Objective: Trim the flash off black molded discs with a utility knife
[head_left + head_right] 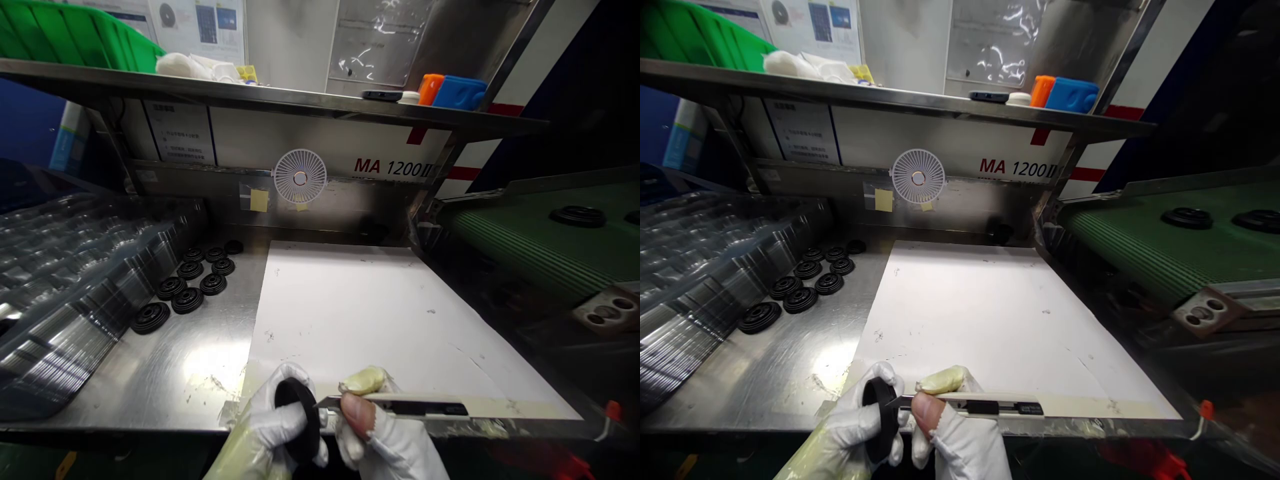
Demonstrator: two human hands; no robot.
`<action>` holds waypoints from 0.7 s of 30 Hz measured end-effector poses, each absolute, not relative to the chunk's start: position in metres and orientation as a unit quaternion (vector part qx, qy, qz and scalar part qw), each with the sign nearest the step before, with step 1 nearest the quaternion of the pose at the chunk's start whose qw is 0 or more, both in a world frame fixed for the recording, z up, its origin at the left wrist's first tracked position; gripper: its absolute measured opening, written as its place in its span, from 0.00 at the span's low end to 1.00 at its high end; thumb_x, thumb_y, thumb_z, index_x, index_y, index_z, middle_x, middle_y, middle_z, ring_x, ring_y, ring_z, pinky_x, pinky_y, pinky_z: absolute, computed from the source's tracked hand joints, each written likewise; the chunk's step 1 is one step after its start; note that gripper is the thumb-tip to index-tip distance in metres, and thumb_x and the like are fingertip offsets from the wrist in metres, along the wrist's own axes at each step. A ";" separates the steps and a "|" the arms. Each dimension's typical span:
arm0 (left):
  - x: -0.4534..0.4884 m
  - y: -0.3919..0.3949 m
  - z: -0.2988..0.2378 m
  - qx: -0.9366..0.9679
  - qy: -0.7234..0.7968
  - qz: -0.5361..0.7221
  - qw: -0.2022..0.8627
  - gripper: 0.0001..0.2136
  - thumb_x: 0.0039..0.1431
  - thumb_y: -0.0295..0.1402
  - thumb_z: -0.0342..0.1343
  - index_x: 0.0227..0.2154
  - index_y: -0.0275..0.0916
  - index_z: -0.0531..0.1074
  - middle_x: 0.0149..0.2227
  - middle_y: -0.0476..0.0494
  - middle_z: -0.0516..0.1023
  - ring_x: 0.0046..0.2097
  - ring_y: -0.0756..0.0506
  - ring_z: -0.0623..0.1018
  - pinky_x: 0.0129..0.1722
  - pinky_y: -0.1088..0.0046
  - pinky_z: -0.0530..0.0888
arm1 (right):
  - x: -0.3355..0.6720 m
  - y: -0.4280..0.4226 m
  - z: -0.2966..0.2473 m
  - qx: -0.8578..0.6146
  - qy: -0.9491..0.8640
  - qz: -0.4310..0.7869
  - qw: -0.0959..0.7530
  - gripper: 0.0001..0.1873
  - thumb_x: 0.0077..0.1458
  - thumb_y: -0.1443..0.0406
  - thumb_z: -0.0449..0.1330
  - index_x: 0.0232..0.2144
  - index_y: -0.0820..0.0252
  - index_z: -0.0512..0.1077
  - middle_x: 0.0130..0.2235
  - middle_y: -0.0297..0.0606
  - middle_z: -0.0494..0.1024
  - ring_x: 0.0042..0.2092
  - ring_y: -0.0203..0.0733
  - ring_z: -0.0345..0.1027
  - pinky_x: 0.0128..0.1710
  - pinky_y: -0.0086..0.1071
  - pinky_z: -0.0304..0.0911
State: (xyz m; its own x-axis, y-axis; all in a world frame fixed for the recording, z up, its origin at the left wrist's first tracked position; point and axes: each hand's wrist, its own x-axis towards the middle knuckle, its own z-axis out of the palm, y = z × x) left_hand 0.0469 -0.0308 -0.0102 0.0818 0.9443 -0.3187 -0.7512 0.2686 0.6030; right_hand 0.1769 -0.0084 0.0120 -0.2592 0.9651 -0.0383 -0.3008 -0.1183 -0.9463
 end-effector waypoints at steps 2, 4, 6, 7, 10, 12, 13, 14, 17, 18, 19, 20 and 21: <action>0.046 -0.032 -0.012 0.157 0.319 0.580 0.733 0.12 0.43 0.25 0.62 0.29 0.38 0.64 0.20 0.51 0.70 0.19 0.49 0.72 0.20 0.75 0.66 | 0.175 -0.004 0.014 -0.364 -0.460 0.650 0.483 0.10 0.48 0.61 0.67 0.21 0.58 0.71 0.22 0.27 0.73 0.25 0.35 0.69 0.30 0.28 0.68; 0.046 -0.032 -0.015 0.171 0.294 0.583 0.738 0.11 0.43 0.26 0.61 0.29 0.38 0.65 0.20 0.50 0.71 0.20 0.48 0.73 0.22 0.73 0.67 | 0.174 -0.003 0.014 -0.362 -0.467 0.652 0.476 0.10 0.47 0.62 0.67 0.20 0.57 0.71 0.22 0.27 0.73 0.27 0.36 0.69 0.32 0.29 0.68; 0.046 -0.031 -0.018 0.180 0.287 0.584 0.738 0.11 0.43 0.26 0.61 0.30 0.38 0.66 0.20 0.49 0.71 0.21 0.47 0.74 0.22 0.73 0.68 | 0.174 -0.004 0.012 -0.361 -0.472 0.655 0.467 0.09 0.51 0.63 0.64 0.22 0.60 0.71 0.24 0.28 0.74 0.29 0.35 0.69 0.33 0.30 0.68; 0.045 -0.031 -0.020 0.181 0.294 0.583 0.735 0.11 0.43 0.27 0.62 0.30 0.38 0.66 0.20 0.49 0.72 0.20 0.47 0.74 0.22 0.72 0.68 | 0.174 -0.005 0.011 -0.361 -0.473 0.658 0.462 0.09 0.54 0.63 0.62 0.24 0.61 0.71 0.26 0.29 0.74 0.29 0.34 0.69 0.33 0.31 0.68; 0.044 -0.030 -0.021 0.179 0.332 0.574 0.727 0.12 0.43 0.28 0.62 0.29 0.39 0.65 0.19 0.50 0.71 0.19 0.46 0.73 0.22 0.71 0.68 | 0.179 -0.005 0.008 -0.366 -0.475 0.665 0.444 0.09 0.59 0.61 0.58 0.33 0.62 0.71 0.33 0.33 0.74 0.31 0.35 0.69 0.31 0.31 0.68; 0.044 -0.029 -0.018 0.178 0.342 0.571 0.725 0.11 0.43 0.28 0.62 0.29 0.39 0.65 0.19 0.49 0.71 0.20 0.46 0.74 0.22 0.72 0.68 | 0.182 -0.004 0.008 -0.372 -0.474 0.668 0.436 0.10 0.60 0.60 0.56 0.38 0.61 0.69 0.37 0.35 0.73 0.32 0.35 0.69 0.30 0.32 0.69; 0.044 -0.029 -0.015 0.178 0.342 0.570 0.725 0.11 0.43 0.27 0.62 0.29 0.39 0.65 0.18 0.49 0.71 0.21 0.45 0.74 0.22 0.72 0.68 | 0.183 -0.002 0.008 -0.375 -0.473 0.669 0.434 0.11 0.60 0.60 0.56 0.40 0.61 0.69 0.38 0.36 0.73 0.33 0.36 0.69 0.31 0.32 0.69; 0.045 -0.030 -0.013 0.177 0.341 0.569 0.727 0.11 0.42 0.26 0.61 0.29 0.39 0.66 0.18 0.49 0.71 0.22 0.45 0.75 0.22 0.73 0.67 | 0.183 -0.001 0.008 -0.378 -0.472 0.668 0.434 0.11 0.60 0.60 0.55 0.41 0.61 0.69 0.39 0.36 0.73 0.33 0.36 0.69 0.31 0.32 0.69; 0.048 -0.032 -0.006 0.171 0.349 0.567 0.726 0.11 0.41 0.24 0.61 0.29 0.39 0.66 0.17 0.50 0.70 0.24 0.44 0.75 0.22 0.74 0.67 | 0.183 0.002 0.008 -0.384 -0.471 0.666 0.433 0.10 0.60 0.60 0.56 0.40 0.61 0.69 0.37 0.35 0.73 0.33 0.36 0.69 0.31 0.32 0.68; 0.048 -0.032 -0.004 0.170 0.350 0.570 0.723 0.11 0.41 0.24 0.61 0.29 0.39 0.66 0.17 0.50 0.70 0.24 0.45 0.75 0.22 0.73 0.67 | 0.184 0.003 0.008 -0.385 -0.471 0.666 0.431 0.10 0.60 0.60 0.56 0.39 0.61 0.69 0.36 0.35 0.73 0.32 0.35 0.69 0.30 0.31 0.68; 0.049 -0.033 -0.002 0.169 0.352 0.573 0.720 0.11 0.41 0.25 0.61 0.29 0.39 0.66 0.17 0.50 0.70 0.23 0.45 0.75 0.22 0.73 0.68 | 0.184 0.002 0.007 -0.386 -0.471 0.666 0.430 0.10 0.60 0.60 0.56 0.37 0.61 0.70 0.35 0.34 0.73 0.30 0.35 0.69 0.29 0.30 0.68; 0.048 -0.033 -0.001 0.168 0.359 0.573 0.717 0.11 0.41 0.25 0.61 0.29 0.39 0.66 0.18 0.49 0.70 0.21 0.45 0.74 0.22 0.72 0.67 | 0.185 0.002 0.007 -0.388 -0.471 0.667 0.428 0.10 0.60 0.59 0.56 0.36 0.61 0.70 0.33 0.33 0.74 0.29 0.34 0.68 0.28 0.30 0.68; 0.048 -0.034 0.001 0.168 0.369 0.571 0.714 0.10 0.42 0.26 0.60 0.29 0.38 0.66 0.18 0.49 0.71 0.19 0.46 0.73 0.21 0.72 0.67 | 0.186 0.000 0.007 -0.389 -0.471 0.666 0.427 0.11 0.60 0.59 0.56 0.34 0.62 0.70 0.31 0.33 0.74 0.27 0.33 0.68 0.27 0.29 0.68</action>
State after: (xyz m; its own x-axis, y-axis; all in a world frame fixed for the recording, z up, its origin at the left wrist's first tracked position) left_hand 0.0476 -0.0336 0.0010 0.0746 0.9391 -0.3355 -0.6909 0.2913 0.6617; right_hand 0.1857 0.0004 0.0072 -0.3320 0.9361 -0.1164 -0.2028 -0.1914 -0.9603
